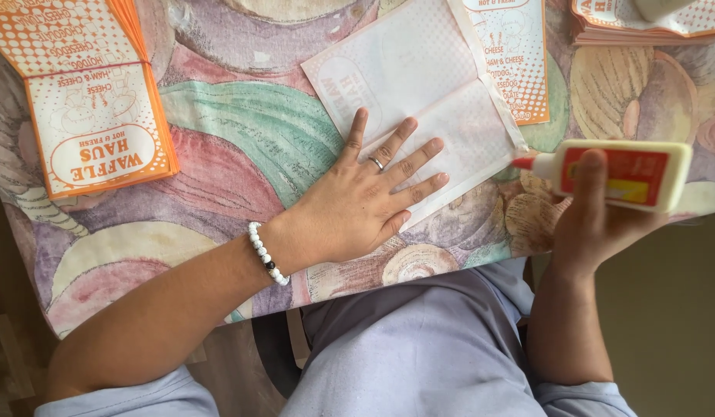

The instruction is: Applying glue to paper templates and folding them to assemble waffle bags

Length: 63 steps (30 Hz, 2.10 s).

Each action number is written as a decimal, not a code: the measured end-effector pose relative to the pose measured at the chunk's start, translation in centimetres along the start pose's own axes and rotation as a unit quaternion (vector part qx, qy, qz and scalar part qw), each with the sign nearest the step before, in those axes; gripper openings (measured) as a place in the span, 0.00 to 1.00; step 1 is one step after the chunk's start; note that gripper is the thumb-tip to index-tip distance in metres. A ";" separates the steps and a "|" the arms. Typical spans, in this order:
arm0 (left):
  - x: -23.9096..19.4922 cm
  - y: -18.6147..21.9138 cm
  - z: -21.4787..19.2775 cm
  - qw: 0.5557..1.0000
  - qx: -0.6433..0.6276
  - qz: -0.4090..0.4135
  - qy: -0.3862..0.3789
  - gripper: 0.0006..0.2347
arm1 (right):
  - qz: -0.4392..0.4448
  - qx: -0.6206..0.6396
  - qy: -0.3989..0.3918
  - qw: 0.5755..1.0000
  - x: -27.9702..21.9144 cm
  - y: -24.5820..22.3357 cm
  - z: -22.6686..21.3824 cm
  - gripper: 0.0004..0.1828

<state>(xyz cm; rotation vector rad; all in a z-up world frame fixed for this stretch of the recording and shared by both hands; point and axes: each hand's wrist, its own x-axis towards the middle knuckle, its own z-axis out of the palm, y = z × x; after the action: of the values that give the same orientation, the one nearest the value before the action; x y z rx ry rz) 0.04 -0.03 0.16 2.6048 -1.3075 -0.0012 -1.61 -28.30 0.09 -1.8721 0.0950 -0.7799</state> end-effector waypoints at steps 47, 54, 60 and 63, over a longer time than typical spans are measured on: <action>0.1 0.1 0.7 0.969 -0.165 0.178 0.050 0.18 | -0.077 -0.192 -0.314 0.927 4.9 -1.2 -1.6 0.13; 0.2 0.2 0.3 0.966 -0.186 0.177 0.038 0.19 | -0.103 -0.242 -0.370 0.891 5.3 -1.9 2.0 0.29; 0.2 0.2 0.5 0.962 -0.203 0.178 0.041 0.18 | -0.024 -0.254 -0.397 0.882 6.3 -2.9 3.2 0.48; 0.3 0.2 0.3 0.963 -0.202 0.175 0.042 0.18 | -0.008 -0.294 -0.427 0.855 7.1 -3.3 4.3 0.57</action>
<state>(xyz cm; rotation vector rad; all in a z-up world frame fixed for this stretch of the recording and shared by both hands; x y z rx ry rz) -0.01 -0.44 -0.10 1.9947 -1.5337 -0.0869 5.36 -26.29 5.25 -2.6457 -0.2792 0.1733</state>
